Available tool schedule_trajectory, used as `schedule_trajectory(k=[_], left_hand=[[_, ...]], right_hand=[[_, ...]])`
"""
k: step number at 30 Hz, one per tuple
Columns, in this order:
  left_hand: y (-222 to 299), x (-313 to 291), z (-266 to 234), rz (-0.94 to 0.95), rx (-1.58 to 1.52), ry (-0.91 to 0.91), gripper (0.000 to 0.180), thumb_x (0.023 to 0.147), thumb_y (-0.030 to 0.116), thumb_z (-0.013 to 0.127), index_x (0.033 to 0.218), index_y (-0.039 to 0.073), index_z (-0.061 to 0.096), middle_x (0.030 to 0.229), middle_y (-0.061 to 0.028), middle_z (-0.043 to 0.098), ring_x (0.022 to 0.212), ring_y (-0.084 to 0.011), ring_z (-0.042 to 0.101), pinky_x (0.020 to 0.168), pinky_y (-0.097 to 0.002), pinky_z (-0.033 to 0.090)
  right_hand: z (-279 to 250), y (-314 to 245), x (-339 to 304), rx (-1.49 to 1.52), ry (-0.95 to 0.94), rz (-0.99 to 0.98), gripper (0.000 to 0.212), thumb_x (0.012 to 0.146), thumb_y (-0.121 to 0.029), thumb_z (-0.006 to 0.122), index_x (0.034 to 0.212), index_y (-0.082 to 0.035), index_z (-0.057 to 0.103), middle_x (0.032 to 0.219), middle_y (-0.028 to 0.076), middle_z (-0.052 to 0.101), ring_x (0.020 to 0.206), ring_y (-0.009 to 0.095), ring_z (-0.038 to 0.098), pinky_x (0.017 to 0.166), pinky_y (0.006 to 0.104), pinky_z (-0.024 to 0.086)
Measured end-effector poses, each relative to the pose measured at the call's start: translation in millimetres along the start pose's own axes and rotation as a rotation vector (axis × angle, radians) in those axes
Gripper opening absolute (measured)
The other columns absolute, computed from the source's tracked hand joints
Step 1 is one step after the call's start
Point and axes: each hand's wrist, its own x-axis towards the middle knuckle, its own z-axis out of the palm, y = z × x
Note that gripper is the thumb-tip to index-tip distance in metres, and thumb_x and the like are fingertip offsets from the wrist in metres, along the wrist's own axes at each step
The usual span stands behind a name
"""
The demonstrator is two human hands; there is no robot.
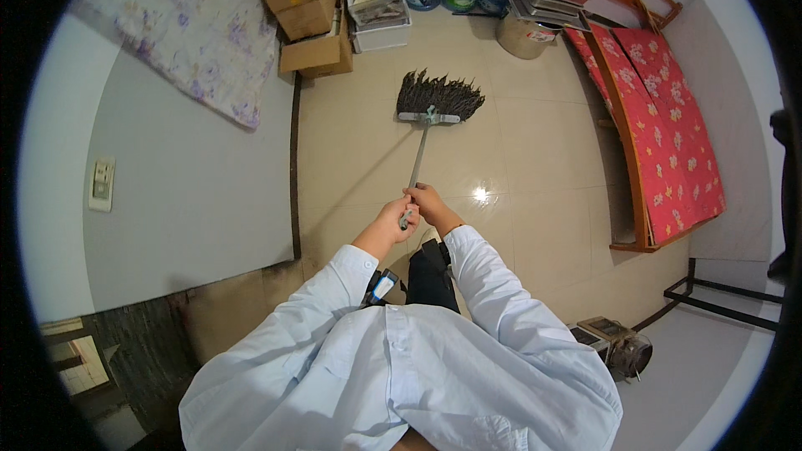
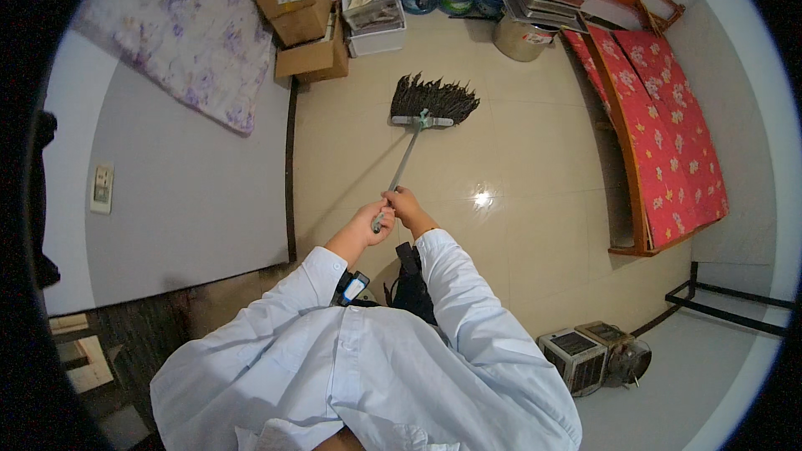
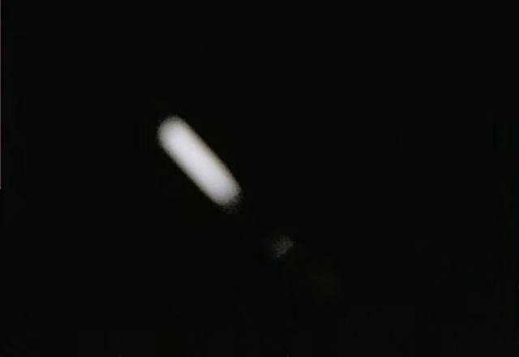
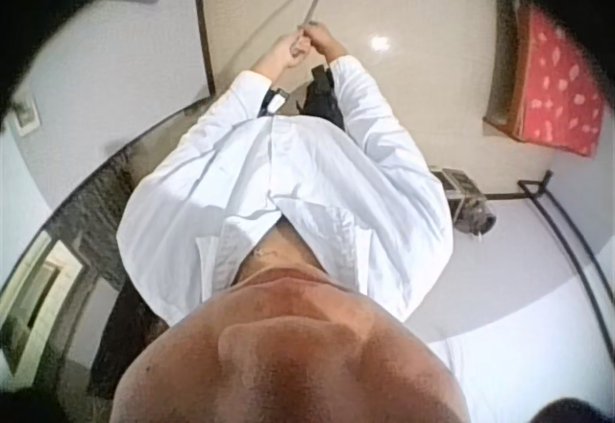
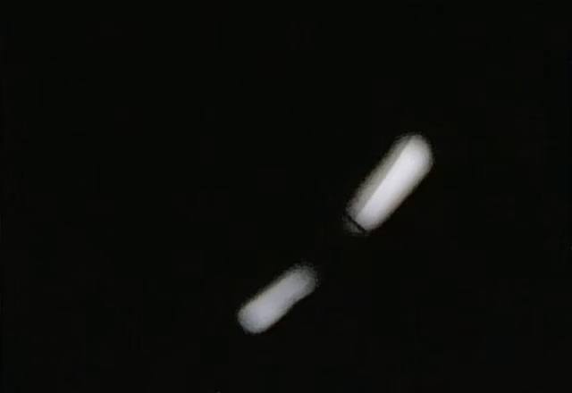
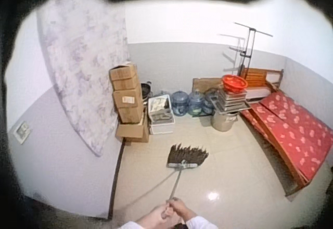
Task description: The person mops a tiled floor with a string mop, moving back and forth across the room and around obstacles such as boxes, a bed, and a heater. The person adjusts grip and direction to cover different areas.
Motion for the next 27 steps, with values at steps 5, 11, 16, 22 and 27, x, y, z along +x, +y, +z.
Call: schedule_trajectory(k=[5, 11, 16, 22, 27], left_hand=[[6, -61, -65, -0.013, -0.058, -0.005, 0.023, 0.091, 0.026, 0.038, 0.074, 0.011, 0.038, 0.053, 0.0018, 0.037, 0.039, -0.0074, 0.032, 0.033, -0.0177, 0.029], [-5, -111, -129, -0.012, -0.235, -0.072, 0.020, 0.089, 0.021, 0.042, 0.074, 0.009, 0.039, 0.053, 0.0008, 0.037, 0.040, -0.0087, 0.034, 0.035, -0.0180, 0.030], [-17, -119, -152, 0.044, -0.299, -0.207, 0.019, 0.088, 0.019, 0.045, 0.072, 0.010, 0.040, 0.051, 0.0014, 0.036, 0.040, -0.0082, 0.035, 0.037, -0.0179, 0.032], [-20, -97, -155, 0.038, -0.329, -0.206, 0.018, 0.089, 0.019, 0.043, 0.074, 0.011, 0.040, 0.050, 0.0022, 0.035, 0.040, -0.0076, 0.036, 0.035, -0.0182, 0.032], [11, -63, -127, 0.095, -0.382, -0.202, 0.017, 0.091, 0.019, 0.040, 0.076, 0.011, 0.039, 0.049, 0.0018, 0.035, 0.039, -0.0076, 0.036, 0.034, -0.0184, 0.032]], right_hand=[[66, 43, -30, -0.009, -0.064, 0.009, 0.020, 0.074, -0.015, 0.057, 0.082, 0.003, 0.051, 0.068, 0.008, 0.053, 0.058, 0.016, 0.053, 0.051, 0.0288, 0.044], [118, 97, -59, -0.017, -0.061, 0.083, 0.018, 0.074, -0.015, 0.057, 0.077, 0.002, 0.054, 0.068, 0.008, 0.054, 0.057, 0.017, 0.052, 0.050, 0.0289, 0.043], [129, 119, -64, 0.010, -0.055, 0.175, 0.017, 0.074, -0.013, 0.056, 0.076, 0.003, 0.053, 0.069, 0.008, 0.055, 0.058, 0.016, 0.052, 0.049, 0.0284, 0.042], [117, 121, -49, 0.017, -0.112, 0.159, 0.016, 0.074, -0.012, 0.058, 0.081, 0.001, 0.056, 0.070, 0.009, 0.055, 0.062, 0.017, 0.054, 0.056, 0.0283, 0.045], [108, 86, -9, -0.024, -0.140, 0.087, 0.013, 0.075, -0.012, 0.057, 0.078, 0.001, 0.055, 0.070, 0.008, 0.054, 0.063, 0.016, 0.053, 0.057, 0.0276, 0.045]])
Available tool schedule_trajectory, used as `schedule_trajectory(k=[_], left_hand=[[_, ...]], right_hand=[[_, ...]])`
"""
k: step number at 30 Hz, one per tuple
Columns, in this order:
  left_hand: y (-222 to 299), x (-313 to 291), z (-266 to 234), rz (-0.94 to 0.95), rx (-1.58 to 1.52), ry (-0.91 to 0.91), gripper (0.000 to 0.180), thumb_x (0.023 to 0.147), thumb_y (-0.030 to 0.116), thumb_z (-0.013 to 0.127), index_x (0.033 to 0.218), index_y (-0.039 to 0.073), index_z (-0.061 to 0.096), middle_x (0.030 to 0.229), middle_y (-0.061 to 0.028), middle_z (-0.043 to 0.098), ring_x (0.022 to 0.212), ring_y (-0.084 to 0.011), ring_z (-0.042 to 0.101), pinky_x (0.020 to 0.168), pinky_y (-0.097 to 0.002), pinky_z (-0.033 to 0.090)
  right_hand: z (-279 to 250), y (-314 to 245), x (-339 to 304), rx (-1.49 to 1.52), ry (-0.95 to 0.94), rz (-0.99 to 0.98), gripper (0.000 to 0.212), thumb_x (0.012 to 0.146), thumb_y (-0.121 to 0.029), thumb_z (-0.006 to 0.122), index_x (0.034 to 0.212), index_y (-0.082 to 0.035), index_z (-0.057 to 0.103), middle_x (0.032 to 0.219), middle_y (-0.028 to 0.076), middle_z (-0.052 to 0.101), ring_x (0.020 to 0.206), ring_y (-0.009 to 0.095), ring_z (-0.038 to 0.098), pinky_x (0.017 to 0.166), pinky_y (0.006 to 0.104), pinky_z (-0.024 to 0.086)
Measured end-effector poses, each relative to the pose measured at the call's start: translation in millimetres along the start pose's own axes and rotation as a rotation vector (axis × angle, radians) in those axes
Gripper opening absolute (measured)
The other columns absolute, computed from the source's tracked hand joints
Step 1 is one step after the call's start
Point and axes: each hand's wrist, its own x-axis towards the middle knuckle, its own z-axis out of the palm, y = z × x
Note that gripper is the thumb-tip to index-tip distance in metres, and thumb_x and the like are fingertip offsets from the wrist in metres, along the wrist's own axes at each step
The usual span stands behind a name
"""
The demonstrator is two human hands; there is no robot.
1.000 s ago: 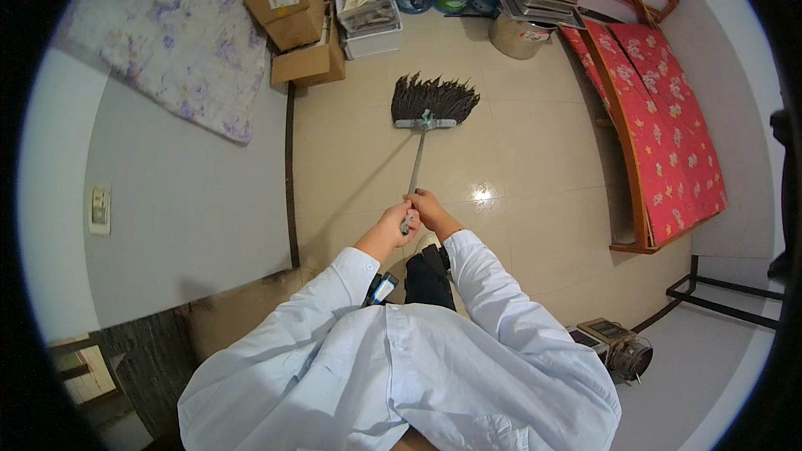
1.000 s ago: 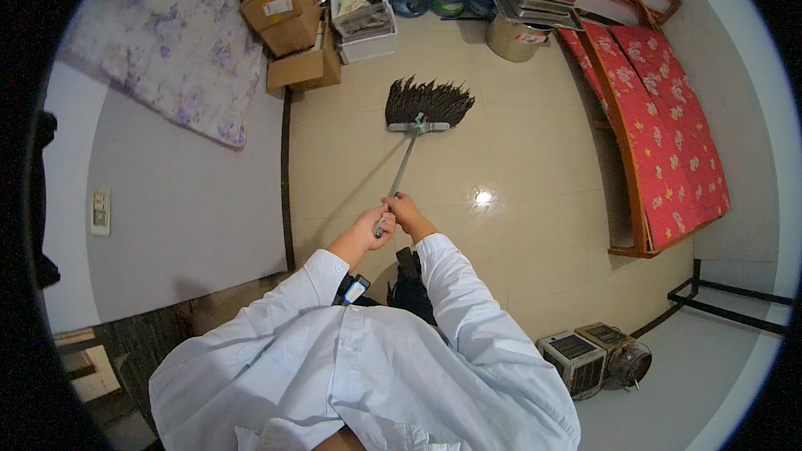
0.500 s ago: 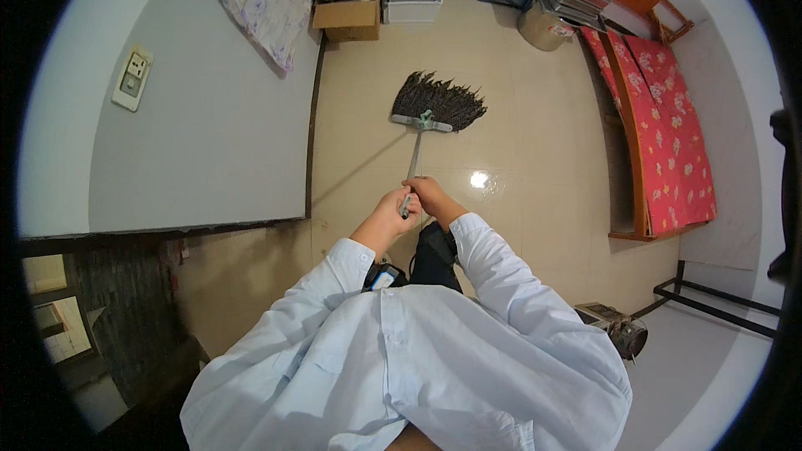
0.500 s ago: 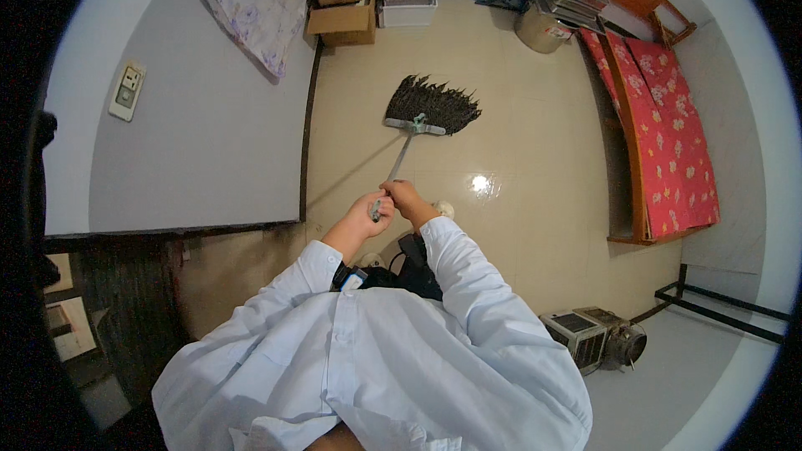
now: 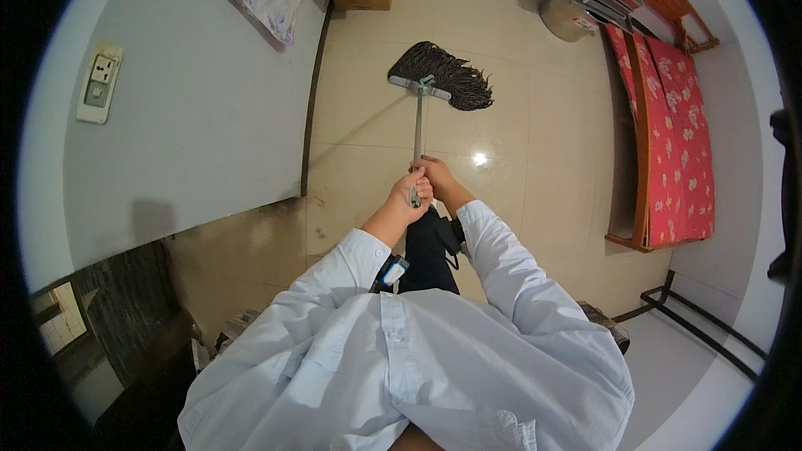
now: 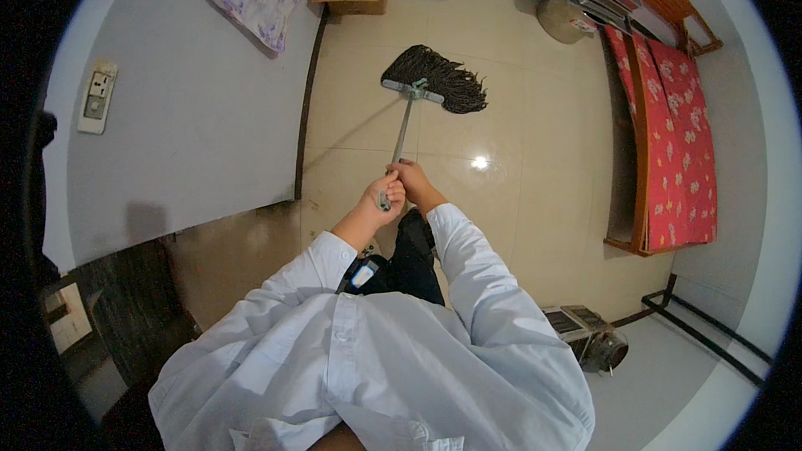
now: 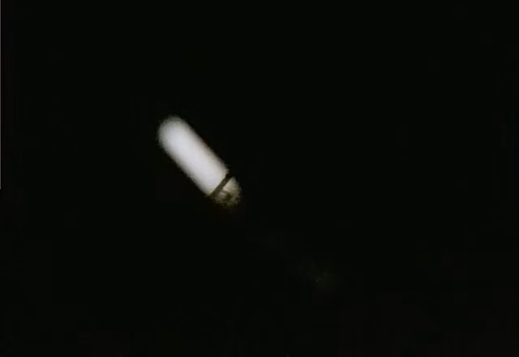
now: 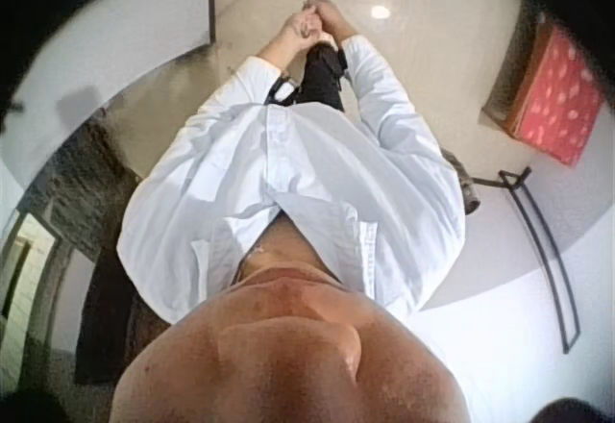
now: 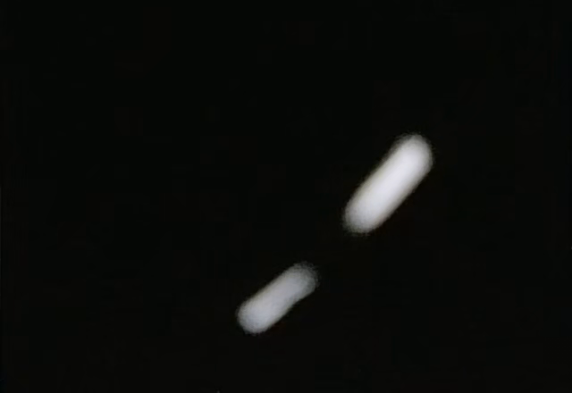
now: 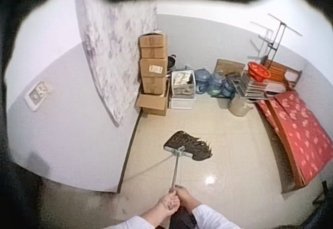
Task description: The person mops a tiled floor with a string mop, moving back and forth across the room and around obstacles such as boxes, a bed, and a heater. The person adjusts grip and direction to cover different areas.
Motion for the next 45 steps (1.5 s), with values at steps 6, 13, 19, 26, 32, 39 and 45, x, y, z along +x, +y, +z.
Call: schedule_trajectory(k=[6, 13, 19, 26, 32, 39, 45], left_hand=[[48, 81, 91, 0.027, -0.033, -0.106, 0.021, 0.090, 0.016, 0.041, 0.071, 0.008, 0.039, 0.051, 0.0017, 0.036, 0.038, -0.0076, 0.035, 0.035, -0.0181, 0.032], [81, 173, 165, 0.120, -0.019, -0.142, 0.020, 0.089, 0.017, 0.043, 0.072, 0.009, 0.040, 0.051, 0.0020, 0.037, 0.039, -0.0065, 0.037, 0.034, -0.0180, 0.032], [129, 222, 232, 0.125, -0.046, -0.192, 0.016, 0.088, 0.014, 0.044, 0.073, 0.008, 0.041, 0.051, 0.0018, 0.037, 0.039, -0.0075, 0.038, 0.036, -0.0174, 0.035], [91, 181, 177, 0.082, -0.160, -0.250, 0.018, 0.089, 0.014, 0.042, 0.072, 0.007, 0.040, 0.053, 0.0010, 0.038, 0.039, -0.0086, 0.038, 0.038, -0.0183, 0.035], [49, 101, 117, 0.099, -0.299, -0.255, 0.024, 0.090, 0.015, 0.040, 0.068, 0.005, 0.039, 0.053, -0.0003, 0.037, 0.038, -0.0094, 0.036, 0.037, -0.0191, 0.033], [14, -13, 24, 0.139, -0.417, -0.167, 0.018, 0.087, 0.009, 0.041, 0.070, 0.005, 0.040, 0.053, 0.0001, 0.037, 0.038, -0.0098, 0.033, 0.037, -0.0190, 0.032], [-5, -106, -48, 0.222, -0.496, -0.203, 0.019, 0.087, 0.009, 0.040, 0.069, 0.006, 0.039, 0.052, -0.0001, 0.036, 0.039, -0.0100, 0.034, 0.038, -0.0198, 0.033]], right_hand=[[-26, -102, 83, 0.057, -0.045, -0.004, 0.015, 0.076, -0.014, 0.055, 0.077, 0.001, 0.053, 0.068, 0.006, 0.053, 0.055, 0.014, 0.051, 0.051, 0.0242, 0.045], [-70, -177, 172, 0.010, -0.009, -0.100, 0.017, 0.078, -0.017, 0.055, 0.078, 0.000, 0.053, 0.065, 0.006, 0.052, 0.052, 0.013, 0.051, 0.044, 0.0225, 0.043], [-77, -243, 237, 0.184, -0.074, -0.037, 0.013, 0.074, -0.012, 0.056, 0.072, 0.000, 0.052, 0.063, 0.007, 0.054, 0.050, 0.015, 0.053, 0.043, 0.0254, 0.045], [-62, -197, 187, -0.079, 0.071, -0.128, 0.014, 0.074, -0.015, 0.055, 0.070, -0.002, 0.051, 0.059, 0.006, 0.050, 0.048, 0.015, 0.048, 0.044, 0.0270, 0.041], [-38, -132, 124, -0.165, 0.001, -0.127, 0.018, 0.074, -0.015, 0.055, 0.078, 0.003, 0.050, 0.065, 0.008, 0.052, 0.051, 0.015, 0.051, 0.043, 0.0250, 0.043], [24, -28, 28, -0.108, -0.100, 0.023, 0.017, 0.076, -0.014, 0.053, 0.079, 0.003, 0.051, 0.064, 0.009, 0.054, 0.048, 0.016, 0.054, 0.042, 0.0242, 0.046], [88, 48, -44, -0.015, -0.195, 0.128, 0.017, 0.078, -0.014, 0.052, 0.078, 0.002, 0.051, 0.065, 0.009, 0.055, 0.051, 0.016, 0.055, 0.044, 0.0245, 0.046]])
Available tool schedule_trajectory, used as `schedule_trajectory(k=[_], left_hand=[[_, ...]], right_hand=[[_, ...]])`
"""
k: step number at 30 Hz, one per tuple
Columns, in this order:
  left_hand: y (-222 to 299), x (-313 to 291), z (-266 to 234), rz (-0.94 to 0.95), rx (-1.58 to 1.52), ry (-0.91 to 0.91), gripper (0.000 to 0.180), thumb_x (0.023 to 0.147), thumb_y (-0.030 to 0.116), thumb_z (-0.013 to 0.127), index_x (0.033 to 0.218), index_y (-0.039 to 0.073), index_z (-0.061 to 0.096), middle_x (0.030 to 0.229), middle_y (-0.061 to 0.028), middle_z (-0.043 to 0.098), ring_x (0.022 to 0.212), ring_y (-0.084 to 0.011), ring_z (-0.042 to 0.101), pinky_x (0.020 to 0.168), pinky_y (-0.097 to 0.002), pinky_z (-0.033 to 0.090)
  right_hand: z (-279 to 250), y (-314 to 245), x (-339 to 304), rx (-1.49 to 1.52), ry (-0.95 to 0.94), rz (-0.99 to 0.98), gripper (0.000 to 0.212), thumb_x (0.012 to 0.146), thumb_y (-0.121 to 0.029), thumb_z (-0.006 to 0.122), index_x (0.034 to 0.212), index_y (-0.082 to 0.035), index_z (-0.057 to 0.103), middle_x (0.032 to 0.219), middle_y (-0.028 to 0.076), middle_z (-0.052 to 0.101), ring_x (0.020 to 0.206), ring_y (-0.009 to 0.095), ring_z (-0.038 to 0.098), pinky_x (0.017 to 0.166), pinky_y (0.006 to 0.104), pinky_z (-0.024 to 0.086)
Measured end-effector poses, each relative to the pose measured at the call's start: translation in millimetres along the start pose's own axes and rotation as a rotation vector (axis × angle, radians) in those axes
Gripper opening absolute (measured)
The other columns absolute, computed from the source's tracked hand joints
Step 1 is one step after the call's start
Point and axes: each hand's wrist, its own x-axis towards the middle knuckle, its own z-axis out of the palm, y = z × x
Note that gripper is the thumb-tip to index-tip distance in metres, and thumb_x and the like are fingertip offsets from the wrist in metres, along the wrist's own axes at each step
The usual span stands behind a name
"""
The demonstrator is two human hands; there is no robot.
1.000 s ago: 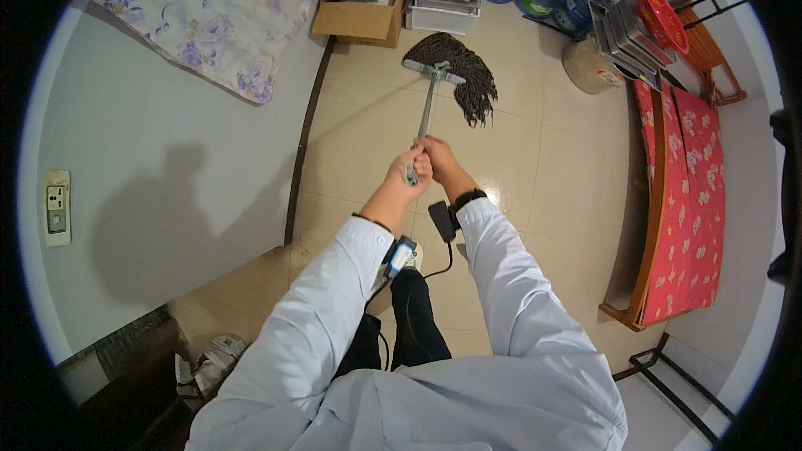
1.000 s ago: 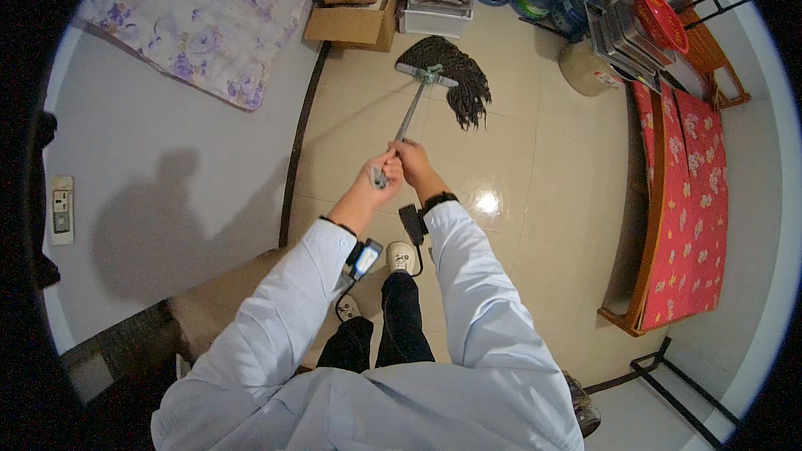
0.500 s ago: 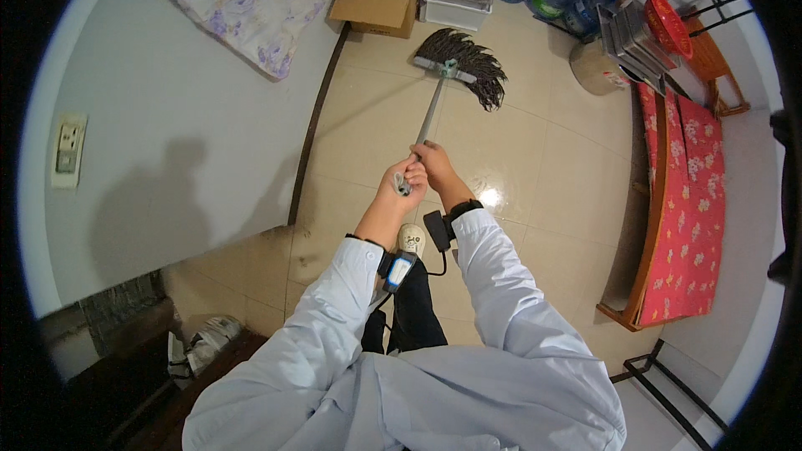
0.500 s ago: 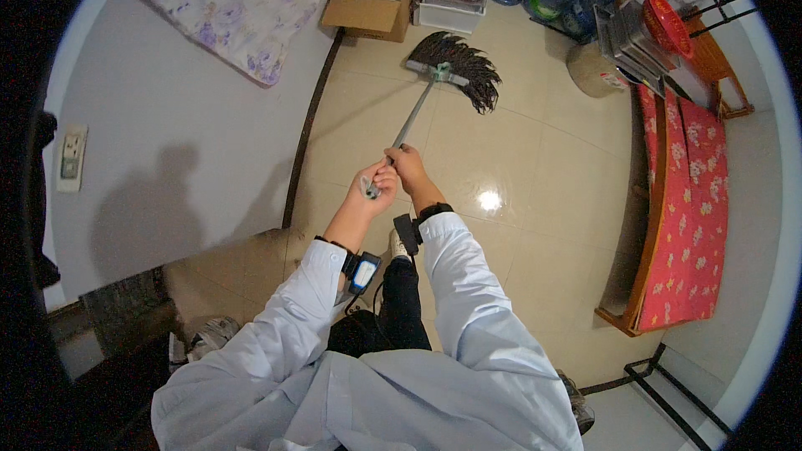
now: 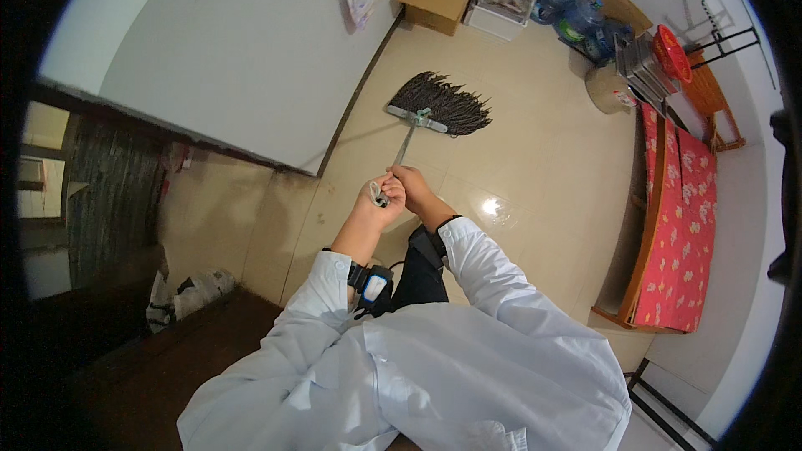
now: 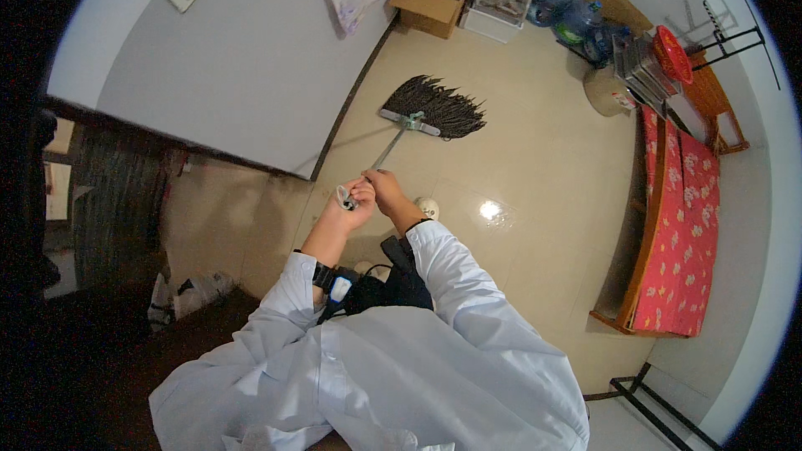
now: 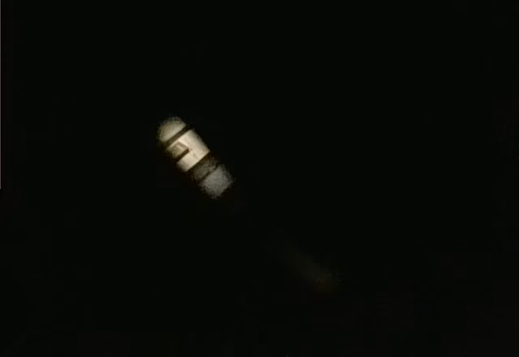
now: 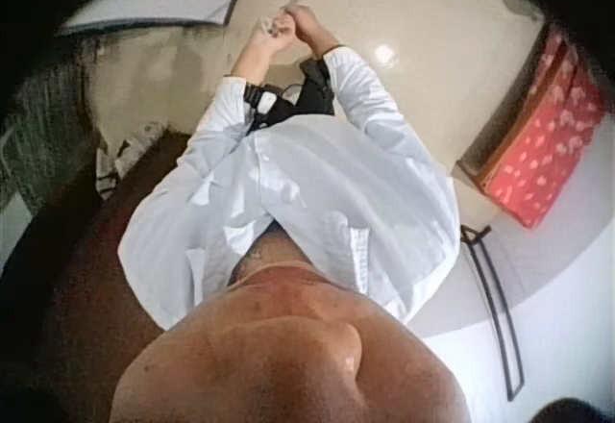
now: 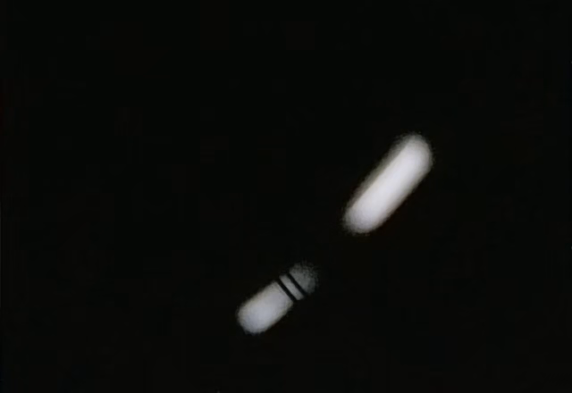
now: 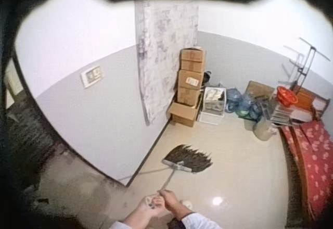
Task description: The person mops a tiled floor with a string mop, moving back and forth across the room and around obstacles such as boxes, a bed, and a heater. The person adjusts grip and direction to cover different areas.
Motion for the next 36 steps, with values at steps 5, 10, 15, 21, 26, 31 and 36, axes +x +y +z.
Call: schedule_trajectory(k=[5, 10, 15, 21, 26, 31, 36], left_hand=[[28, -35, -11, 0.031, -0.027, -0.016, 0.021, 0.087, 0.008, 0.040, 0.066, 0.006, 0.037, 0.052, 0.0002, 0.035, 0.040, -0.0104, 0.033, 0.038, -0.0206, 0.032], [41, -3, -6, -0.001, 0.011, -0.035, 0.026, 0.088, 0.010, 0.040, 0.063, 0.007, 0.035, 0.052, 0.0002, 0.033, 0.040, -0.0107, 0.033, 0.037, -0.0218, 0.030], [64, 51, 41, 0.011, 0.018, -0.026, 0.024, 0.089, 0.013, 0.040, 0.066, 0.005, 0.036, 0.054, -0.0002, 0.034, 0.039, -0.0099, 0.032, 0.035, -0.0198, 0.029], [86, 131, 171, 0.046, 0.122, 0.062, 0.026, 0.089, 0.016, 0.040, 0.066, 0.005, 0.037, 0.051, 0.0007, 0.034, 0.038, -0.0092, 0.030, 0.034, -0.0197, 0.029], [60, 203, 210, -0.075, 0.269, 0.043, 0.028, 0.090, 0.020, 0.038, 0.066, 0.006, 0.038, 0.053, 0.0003, 0.036, 0.040, -0.0096, 0.034, 0.037, -0.0196, 0.033], [8, 244, 181, -0.282, 0.472, 0.312, 0.042, 0.087, 0.045, 0.036, 0.060, 0.013, 0.039, 0.047, 0.0032, 0.033, 0.040, -0.0098, 0.036, 0.039, -0.0215, 0.033], [-63, 237, 141, -0.207, 0.842, 0.416, 0.035, 0.090, 0.040, 0.030, 0.067, 0.014, 0.037, 0.050, 0.0034, 0.036, 0.039, -0.0097, 0.036, 0.039, -0.0246, 0.034]], right_hand=[[42, 35, -1, -0.006, -0.003, 0.040, 0.017, 0.077, -0.016, 0.053, 0.078, 0.001, 0.052, 0.066, 0.008, 0.054, 0.056, 0.015, 0.054, 0.047, 0.0242, 0.044], [30, 25, 39, -0.082, 0.033, -0.095, 0.020, 0.074, -0.017, 0.056, 0.077, 0.002, 0.049, 0.065, 0.007, 0.052, 0.051, 0.014, 0.050, 0.045, 0.0255, 0.042], [23, -11, 110, -0.079, 0.063, -0.202, 0.020, 0.073, -0.014, 0.056, 0.077, 0.003, 0.048, 0.064, 0.008, 0.051, 0.051, 0.014, 0.050, 0.045, 0.0260, 0.042], [32, -118, 207, 0.060, 0.096, -0.270, 0.020, 0.072, -0.013, 0.056, 0.078, 0.004, 0.048, 0.065, 0.010, 0.051, 0.054, 0.018, 0.053, 0.047, 0.0281, 0.045], [-13, -189, 221, 0.286, 0.011, -0.266, 0.021, 0.072, -0.010, 0.057, 0.089, 0.000, 0.051, 0.066, 0.009, 0.052, 0.051, 0.016, 0.051, 0.044, 0.0263, 0.042], [-89, -188, 190, 0.215, 0.026, -0.167, 0.050, 0.073, -0.006, 0.057, 0.120, -0.007, 0.040, 0.076, 0.009, 0.054, 0.057, 0.013, 0.051, 0.047, 0.0234, 0.042], [-141, -155, 134, 0.430, 0.056, -0.220, 0.030, 0.073, -0.004, 0.057, 0.101, -0.007, 0.049, 0.075, 0.006, 0.053, 0.066, 0.015, 0.051, 0.054, 0.0258, 0.044]])
